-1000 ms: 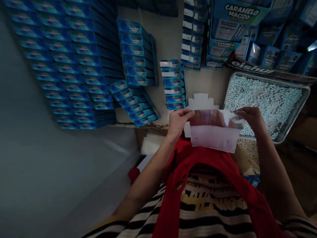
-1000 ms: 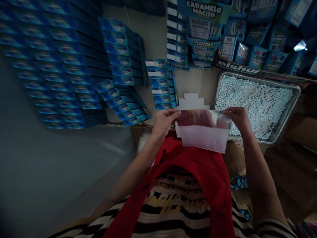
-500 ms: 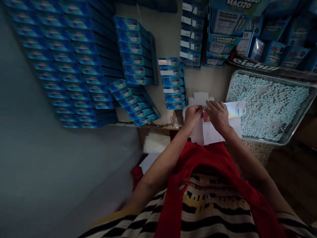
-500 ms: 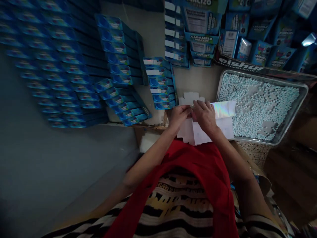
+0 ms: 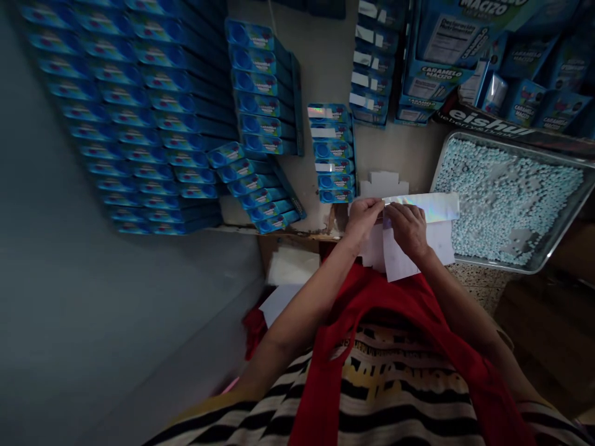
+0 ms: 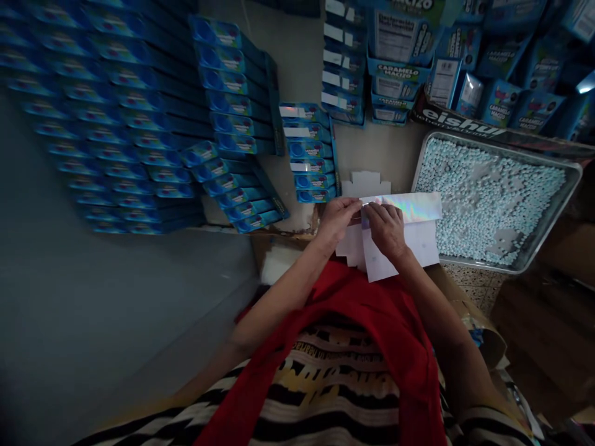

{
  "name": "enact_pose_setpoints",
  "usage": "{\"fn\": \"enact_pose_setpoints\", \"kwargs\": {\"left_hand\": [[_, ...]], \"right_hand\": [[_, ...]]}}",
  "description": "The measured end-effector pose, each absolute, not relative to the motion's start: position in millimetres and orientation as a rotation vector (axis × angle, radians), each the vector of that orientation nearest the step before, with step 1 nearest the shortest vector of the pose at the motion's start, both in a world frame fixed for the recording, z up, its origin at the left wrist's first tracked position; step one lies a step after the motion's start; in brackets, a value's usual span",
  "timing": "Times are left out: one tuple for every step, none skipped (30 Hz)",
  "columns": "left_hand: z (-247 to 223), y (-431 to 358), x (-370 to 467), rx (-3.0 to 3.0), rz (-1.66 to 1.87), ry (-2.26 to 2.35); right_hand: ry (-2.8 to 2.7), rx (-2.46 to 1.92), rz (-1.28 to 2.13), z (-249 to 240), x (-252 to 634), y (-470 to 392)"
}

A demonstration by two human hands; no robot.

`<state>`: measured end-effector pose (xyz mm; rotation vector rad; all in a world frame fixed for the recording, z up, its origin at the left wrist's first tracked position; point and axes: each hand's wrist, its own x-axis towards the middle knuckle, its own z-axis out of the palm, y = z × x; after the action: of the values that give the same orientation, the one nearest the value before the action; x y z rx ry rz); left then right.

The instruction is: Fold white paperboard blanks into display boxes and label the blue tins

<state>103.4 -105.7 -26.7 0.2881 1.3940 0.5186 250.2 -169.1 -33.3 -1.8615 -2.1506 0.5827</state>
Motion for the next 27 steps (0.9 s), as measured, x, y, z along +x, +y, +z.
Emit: {"fn": "enact_pose_setpoints", "kwargs": {"left_hand": [[-28, -105, 102, 0.293, 0.522, 1.397], [-30, -105, 102, 0.301, 0.53, 1.403], [-33, -103, 104, 0.309, 0.54, 1.408], [-37, -102, 107, 0.319, 0.552, 1.409], [-42, -100, 111, 0.33, 0.562, 1.411], [-46, -98, 116, 0.34, 0.572, 1.415], [-50, -96, 121, 0.343, 0.581, 1.419], [-52, -95, 125, 0.351, 0.589, 1.423], [-52, -95, 126, 0.375, 0.599, 1.433], [-50, -96, 126, 0.424, 0.611, 1.447], [-44, -98, 122, 0.502, 0.631, 1.461], [-36, -101, 115, 0.6, 0.657, 1.467], [-26, -105, 105, 0.698, 0.689, 1.463], [-14, -109, 93, 0.76, 0.722, 1.442], [-2, -111, 79, 0.756, 0.753, 1.405], [8, -113, 65, 0.682, 0.779, 1.355], [17, -112, 52, 0.554, 0.801, 1.297], [24, -109, 38, 0.403, 0.815, 1.238], [28, -105, 26, 0.26, 0.825, 1.185], [29, -99, 15, 0.146, 0.84, 1.145], [29, -93, 6, 0.073, 0.86, 1.122], [27, -88, -2, 0.038, 0.883, 1.115], [25, -83, -9, 0.033, 0.899, 1.122], [22, -80, -14, 0.049, 0.905, 1.141], [20, -78, -18, 0.077, 0.898, 1.169], [18, -78, -22, 0.108, 0.881, 1.205], [16, -78, -24, 0.134, 0.856, 1.242]], "right_hand": [[-2.14, -1.852, 0.552, -33, 250, -167], [-2.138, -1.843, 0.521, -31, 251, -165], [-2.146, -1.836, 0.491, -28, 252, -164], [-2.166, -1.823, 0.46, -23, 254, -164], [-2.196, -1.801, 0.431, -15, 256, -164], [-2.227, -1.766, 0.41, -4, 257, -166], [-2.248, -1.727, 0.404, 10, 258, -168], [-2.24, -1.695, 0.417, 27, 257, -169], [-2.198, -1.675, 0.464, 45, 255, -169], [-2.107, -1.683, 0.552, 65, 252, -168], [-1.974, -1.703, 0.689, 83, 248, -164], [-1.818, -1.721, 0.871, 98, 242, -158], [-1.639, -1.733, 1.069, 110, 235, -149], [-1.459, -1.725, 1.267, 117, 227, -139], [-1.285, -1.703, 1.44, 119, 218, -128], [-1.126, -1.675, 1.566, 116, 208, -116], [-0.993, -1.649, 1.64, 110, 199, -105], [-0.892, -1.63, 1.672, 101, 189, -95], [-0.823, -1.623, 1.675, 90, 180, -86], [-0.782, -1.631, 1.658, 80, 172, -79], [-0.767, -1.656, 1.631, 70, 164, -74], [-0.773, -1.69, 1.604, 61, 158, -71], [-0.791, -1.728, 1.578, 55, 152, -69], [-0.813, -1.764, 1.553, 50, 148, -68], [-0.83, -1.796, 1.53, 47, 144, -68], [-0.837, -1.818, 1.514, 44, 140, -69], [-0.833, -1.832, 1.504, 43, 137, -70]]}}
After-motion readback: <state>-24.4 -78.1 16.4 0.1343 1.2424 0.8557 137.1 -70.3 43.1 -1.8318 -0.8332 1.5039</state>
